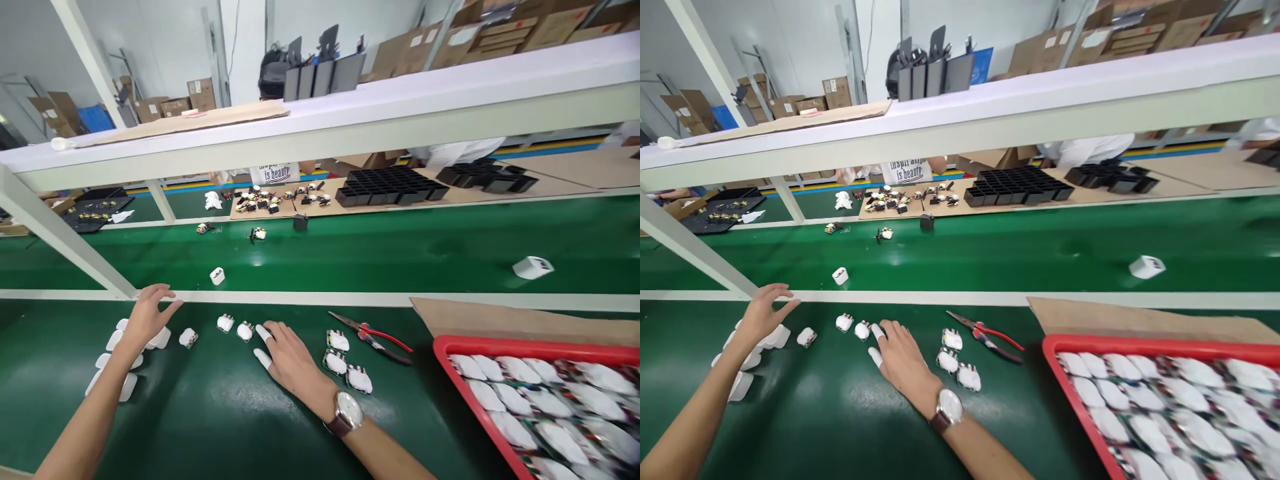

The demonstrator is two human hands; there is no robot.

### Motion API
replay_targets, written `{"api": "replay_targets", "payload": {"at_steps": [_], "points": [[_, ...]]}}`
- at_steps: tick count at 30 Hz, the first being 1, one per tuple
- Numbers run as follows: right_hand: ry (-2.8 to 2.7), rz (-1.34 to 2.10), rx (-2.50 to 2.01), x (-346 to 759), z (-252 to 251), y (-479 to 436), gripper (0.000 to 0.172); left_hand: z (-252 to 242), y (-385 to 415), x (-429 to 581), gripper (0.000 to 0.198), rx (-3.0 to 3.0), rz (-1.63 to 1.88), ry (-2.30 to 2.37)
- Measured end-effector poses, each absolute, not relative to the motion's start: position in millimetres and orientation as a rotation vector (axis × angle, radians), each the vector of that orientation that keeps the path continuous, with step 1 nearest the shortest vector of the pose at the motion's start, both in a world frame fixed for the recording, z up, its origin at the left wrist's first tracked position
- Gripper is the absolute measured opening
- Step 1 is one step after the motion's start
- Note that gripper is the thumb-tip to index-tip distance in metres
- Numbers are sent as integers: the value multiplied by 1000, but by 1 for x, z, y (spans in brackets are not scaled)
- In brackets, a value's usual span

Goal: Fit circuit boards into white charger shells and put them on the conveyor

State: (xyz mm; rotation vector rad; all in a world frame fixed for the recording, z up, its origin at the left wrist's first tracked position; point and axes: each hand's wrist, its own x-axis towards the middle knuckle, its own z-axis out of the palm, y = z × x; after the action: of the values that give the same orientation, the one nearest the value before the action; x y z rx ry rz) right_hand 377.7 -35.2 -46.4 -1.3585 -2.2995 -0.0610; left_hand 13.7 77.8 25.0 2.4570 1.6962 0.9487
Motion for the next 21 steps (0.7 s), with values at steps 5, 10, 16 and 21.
{"api": "replay_targets", "payload": {"at_steps": [5, 10, 16, 21], "points": [[-2330, -3, -1429, 345, -47, -7, 24, 12, 23, -39, 42, 2686, 621, 1751], [-2365, 53, -1407, 350, -52, -22, 8, -9, -2, -51, 25, 2825, 499, 1741], [-2359, 306, -1280, 391, -53, -65, 45, 12, -5, -4, 16, 2773, 780, 1513], [-2268, 204, -1432, 389, -59, -80, 37, 8, -21, 88, 1, 2565, 860, 1078]]}}
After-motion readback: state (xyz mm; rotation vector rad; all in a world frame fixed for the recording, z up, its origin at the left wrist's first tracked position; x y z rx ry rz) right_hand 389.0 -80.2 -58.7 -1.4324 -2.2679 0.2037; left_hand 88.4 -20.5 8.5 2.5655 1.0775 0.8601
